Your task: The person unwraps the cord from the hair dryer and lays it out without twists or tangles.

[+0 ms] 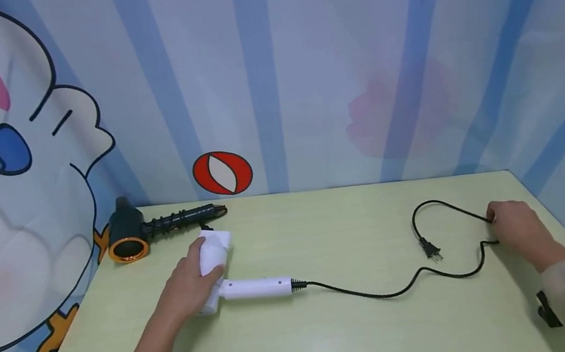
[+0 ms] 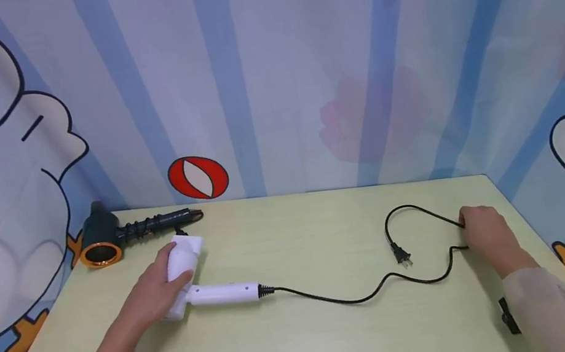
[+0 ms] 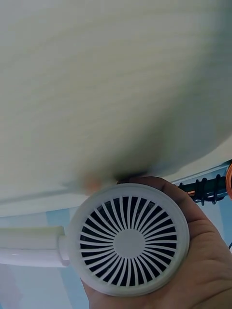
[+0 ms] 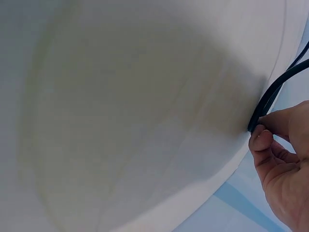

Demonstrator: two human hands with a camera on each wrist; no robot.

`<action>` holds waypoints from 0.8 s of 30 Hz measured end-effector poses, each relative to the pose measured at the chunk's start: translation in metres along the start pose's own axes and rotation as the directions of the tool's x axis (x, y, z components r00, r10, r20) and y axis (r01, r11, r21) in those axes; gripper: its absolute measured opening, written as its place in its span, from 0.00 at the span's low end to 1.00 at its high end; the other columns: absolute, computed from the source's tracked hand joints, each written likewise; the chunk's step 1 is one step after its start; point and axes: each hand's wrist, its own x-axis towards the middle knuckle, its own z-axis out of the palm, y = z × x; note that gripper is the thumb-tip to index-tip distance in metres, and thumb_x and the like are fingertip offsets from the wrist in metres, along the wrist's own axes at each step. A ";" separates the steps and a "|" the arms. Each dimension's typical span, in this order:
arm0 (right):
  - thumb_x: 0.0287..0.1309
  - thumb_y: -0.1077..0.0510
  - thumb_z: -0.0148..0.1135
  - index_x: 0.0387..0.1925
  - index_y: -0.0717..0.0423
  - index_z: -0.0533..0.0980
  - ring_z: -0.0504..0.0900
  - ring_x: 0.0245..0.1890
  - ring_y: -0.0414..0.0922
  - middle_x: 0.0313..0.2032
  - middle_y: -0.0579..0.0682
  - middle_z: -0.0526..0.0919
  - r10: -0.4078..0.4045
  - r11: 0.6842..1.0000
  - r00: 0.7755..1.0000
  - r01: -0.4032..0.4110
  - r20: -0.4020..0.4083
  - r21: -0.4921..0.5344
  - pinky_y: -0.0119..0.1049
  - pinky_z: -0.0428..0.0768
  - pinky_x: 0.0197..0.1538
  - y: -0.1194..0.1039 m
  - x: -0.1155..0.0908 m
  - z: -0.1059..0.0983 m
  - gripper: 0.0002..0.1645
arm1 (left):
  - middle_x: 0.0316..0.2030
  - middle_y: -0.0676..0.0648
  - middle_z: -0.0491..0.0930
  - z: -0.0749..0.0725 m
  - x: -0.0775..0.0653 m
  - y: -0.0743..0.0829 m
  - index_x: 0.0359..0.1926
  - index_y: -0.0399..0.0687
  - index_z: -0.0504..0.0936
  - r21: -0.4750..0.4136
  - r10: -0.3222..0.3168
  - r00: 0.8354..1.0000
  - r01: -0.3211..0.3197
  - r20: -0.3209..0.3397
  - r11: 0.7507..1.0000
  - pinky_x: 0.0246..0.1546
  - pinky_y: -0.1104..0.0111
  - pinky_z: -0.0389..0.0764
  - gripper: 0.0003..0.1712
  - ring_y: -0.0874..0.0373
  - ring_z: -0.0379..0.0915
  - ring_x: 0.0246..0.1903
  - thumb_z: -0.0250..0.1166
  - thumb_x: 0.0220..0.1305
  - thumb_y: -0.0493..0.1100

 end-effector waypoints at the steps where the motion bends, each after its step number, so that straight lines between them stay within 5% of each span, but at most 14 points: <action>1: 0.63 0.72 0.50 0.43 0.74 0.76 0.80 0.34 0.61 0.40 0.72 0.80 -0.001 1.000 1.000 0.001 0.002 -0.003 0.48 0.78 0.32 0.002 0.001 0.000 0.11 | 0.66 0.31 0.66 -0.001 0.002 -0.001 0.81 0.51 0.44 0.006 -0.003 1.000 0.003 -0.004 1.000 0.50 0.42 0.78 0.48 0.39 0.71 0.54 0.58 0.72 0.59; 17: 0.63 0.72 0.54 0.39 0.76 0.72 0.78 0.30 0.61 0.33 0.72 0.78 0.064 0.997 0.998 -0.064 -0.006 -0.042 0.48 0.76 0.28 0.048 0.008 -0.003 0.06 | 0.63 0.29 0.66 -0.008 0.016 -0.009 0.80 0.48 0.43 0.047 -0.024 0.999 0.026 -0.034 0.999 0.49 0.43 0.77 0.49 0.37 0.70 0.52 0.57 0.72 0.60; 24: 0.60 0.75 0.57 0.35 0.77 0.72 0.78 0.29 0.64 0.29 0.70 0.77 0.000 0.994 0.999 -0.005 -0.050 -0.112 0.54 0.78 0.32 0.050 0.004 -0.006 0.03 | 0.60 0.29 0.68 -0.004 0.017 -0.011 0.80 0.48 0.43 0.063 0.026 0.997 -0.021 -0.074 0.998 0.40 0.50 0.78 0.48 0.39 0.73 0.47 0.57 0.72 0.59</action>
